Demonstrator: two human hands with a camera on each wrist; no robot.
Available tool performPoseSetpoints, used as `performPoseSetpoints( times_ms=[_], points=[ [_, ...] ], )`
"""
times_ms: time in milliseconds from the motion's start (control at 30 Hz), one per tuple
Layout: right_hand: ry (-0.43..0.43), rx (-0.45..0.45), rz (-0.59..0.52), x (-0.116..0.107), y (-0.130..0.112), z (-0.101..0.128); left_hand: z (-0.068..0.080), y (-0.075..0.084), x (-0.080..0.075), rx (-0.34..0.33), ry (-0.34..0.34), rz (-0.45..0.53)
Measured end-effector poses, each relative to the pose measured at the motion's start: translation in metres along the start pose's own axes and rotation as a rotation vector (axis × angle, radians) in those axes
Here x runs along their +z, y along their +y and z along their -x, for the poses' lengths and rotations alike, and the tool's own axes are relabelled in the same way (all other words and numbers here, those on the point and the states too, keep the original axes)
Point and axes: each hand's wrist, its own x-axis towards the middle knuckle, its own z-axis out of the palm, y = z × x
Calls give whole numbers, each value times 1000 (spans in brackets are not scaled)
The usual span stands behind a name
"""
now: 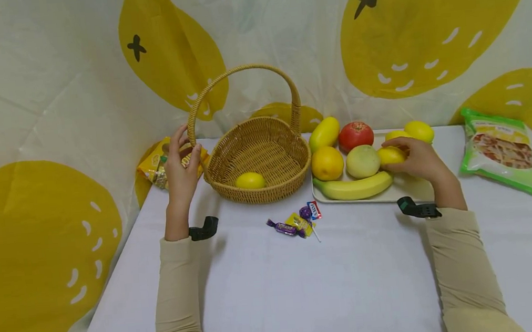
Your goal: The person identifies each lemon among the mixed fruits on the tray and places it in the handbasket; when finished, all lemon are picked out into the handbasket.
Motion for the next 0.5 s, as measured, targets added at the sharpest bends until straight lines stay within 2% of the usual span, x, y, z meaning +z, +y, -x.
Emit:
performPoseSetpoints(
  times_ms=[67, 267, 500],
  points=[
    [21, -10, -3, -1, 0, 1, 2, 10, -2, -1, -1, -5],
    [82, 5, 2, -7, -9, 5, 2, 10, -1, 8, 6, -8],
    [253, -64, 2, -15, -24, 9, 3, 10, 0, 12, 11, -12]
  ],
)
